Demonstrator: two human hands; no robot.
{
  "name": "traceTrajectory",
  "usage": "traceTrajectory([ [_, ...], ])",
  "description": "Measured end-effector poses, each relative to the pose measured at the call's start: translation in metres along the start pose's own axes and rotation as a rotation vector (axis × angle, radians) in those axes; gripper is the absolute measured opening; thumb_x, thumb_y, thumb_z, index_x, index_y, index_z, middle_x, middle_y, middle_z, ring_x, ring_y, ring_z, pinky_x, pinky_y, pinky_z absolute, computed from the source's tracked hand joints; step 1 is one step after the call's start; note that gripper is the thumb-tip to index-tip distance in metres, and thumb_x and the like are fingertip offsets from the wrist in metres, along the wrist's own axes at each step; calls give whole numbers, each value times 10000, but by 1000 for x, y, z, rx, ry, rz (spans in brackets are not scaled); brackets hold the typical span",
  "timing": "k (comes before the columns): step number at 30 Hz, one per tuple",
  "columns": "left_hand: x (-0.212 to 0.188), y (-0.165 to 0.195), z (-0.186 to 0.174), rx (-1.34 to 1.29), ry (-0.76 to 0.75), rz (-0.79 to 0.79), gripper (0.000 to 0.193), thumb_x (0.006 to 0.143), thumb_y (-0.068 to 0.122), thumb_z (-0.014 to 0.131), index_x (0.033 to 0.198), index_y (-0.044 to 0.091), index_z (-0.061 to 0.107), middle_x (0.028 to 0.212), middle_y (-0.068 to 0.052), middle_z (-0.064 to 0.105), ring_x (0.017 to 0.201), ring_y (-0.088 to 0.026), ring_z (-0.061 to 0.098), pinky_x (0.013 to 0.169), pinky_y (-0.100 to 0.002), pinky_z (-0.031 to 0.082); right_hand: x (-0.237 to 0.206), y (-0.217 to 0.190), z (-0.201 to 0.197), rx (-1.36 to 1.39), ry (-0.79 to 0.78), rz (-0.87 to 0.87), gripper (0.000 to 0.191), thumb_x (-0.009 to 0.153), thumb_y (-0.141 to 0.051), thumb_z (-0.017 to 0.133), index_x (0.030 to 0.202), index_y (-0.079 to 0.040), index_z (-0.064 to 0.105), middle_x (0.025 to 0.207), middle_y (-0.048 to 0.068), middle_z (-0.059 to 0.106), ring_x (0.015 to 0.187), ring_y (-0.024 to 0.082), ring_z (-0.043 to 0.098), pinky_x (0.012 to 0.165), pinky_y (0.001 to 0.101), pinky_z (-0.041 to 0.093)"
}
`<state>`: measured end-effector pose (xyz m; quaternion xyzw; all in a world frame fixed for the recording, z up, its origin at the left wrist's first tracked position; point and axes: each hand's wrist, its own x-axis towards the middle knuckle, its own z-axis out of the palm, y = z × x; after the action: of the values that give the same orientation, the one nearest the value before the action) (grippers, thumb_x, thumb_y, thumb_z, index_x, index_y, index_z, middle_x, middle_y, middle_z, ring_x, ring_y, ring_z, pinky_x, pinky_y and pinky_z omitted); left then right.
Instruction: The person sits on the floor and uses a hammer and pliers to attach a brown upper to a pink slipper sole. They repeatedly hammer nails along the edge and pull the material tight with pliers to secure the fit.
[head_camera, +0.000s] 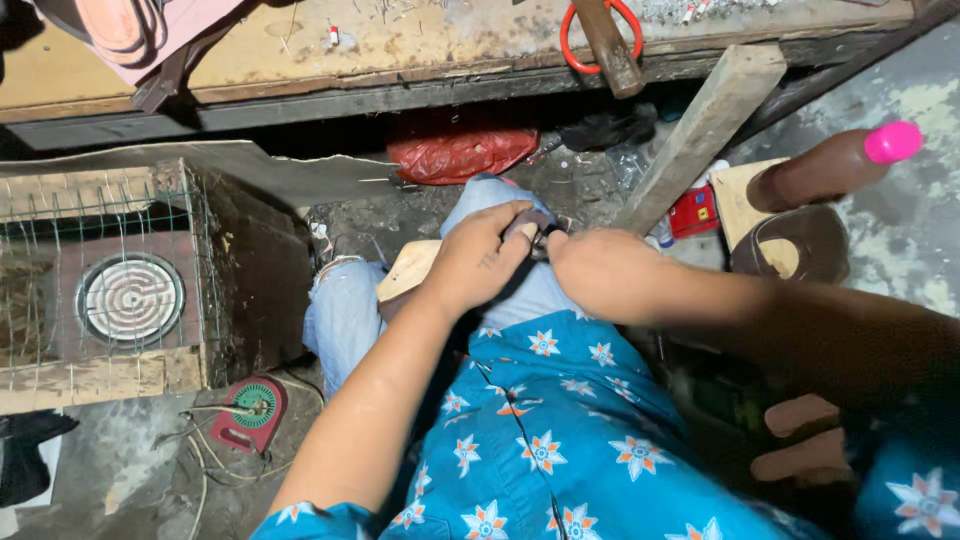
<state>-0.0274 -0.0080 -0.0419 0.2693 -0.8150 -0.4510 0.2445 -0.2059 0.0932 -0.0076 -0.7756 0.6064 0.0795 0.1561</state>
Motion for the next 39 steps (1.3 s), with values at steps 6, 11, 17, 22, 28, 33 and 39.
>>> traceTrajectory([
  [6,6,9,-2,105,98,-101,332,921,268,563,1150,83,715,1060,-201,746,991,-395,707,880,-467,549,9,-2,13,94,189,67,187,880,-113,574,994,35,565,944,250,689,940,436,670,813,526,537],
  [11,-3,11,9,232,169,-54,346,916,237,566,1189,57,678,1032,-221,726,952,-430,680,857,-511,528,14,37,-1,332,-1,-29,422,806,-193,686,1199,-49,635,1154,225,672,1110,443,613,924,523,475],
  [17,-6,10,11,249,159,23,322,877,212,592,1141,40,656,961,-215,718,898,-424,677,843,-515,521,21,46,-24,323,-267,8,464,849,-246,687,1286,-106,618,1213,203,684,1154,396,633,993,480,479],
  [22,-7,9,11,286,158,18,337,878,209,603,1156,24,646,946,-221,712,888,-426,674,833,-523,518,27,43,-45,225,-353,43,404,871,-280,681,1235,-110,639,1155,199,710,1131,392,653,971,493,496],
  [28,-8,6,10,274,112,18,358,878,221,600,1178,32,650,931,-217,713,890,-418,678,840,-522,520,20,34,-44,143,-352,66,273,919,-267,619,1106,-69,608,964,224,716,950,442,680,827,543,526],
  [33,-5,-1,9,208,96,82,363,914,234,596,1218,44,653,1046,-212,728,971,-407,688,879,-500,528,0,23,-17,44,-36,-41,162,912,-123,521,979,16,570,813,260,698,801,457,693,701,566,536],
  [39,0,-10,0,-38,89,79,357,961,226,570,1220,11,690,1147,-221,728,1077,-384,701,943,-429,551,8,-4,0,-13,106,61,150,890,-98,510,938,33,566,856,260,691,811,430,692,708,521,557],
])
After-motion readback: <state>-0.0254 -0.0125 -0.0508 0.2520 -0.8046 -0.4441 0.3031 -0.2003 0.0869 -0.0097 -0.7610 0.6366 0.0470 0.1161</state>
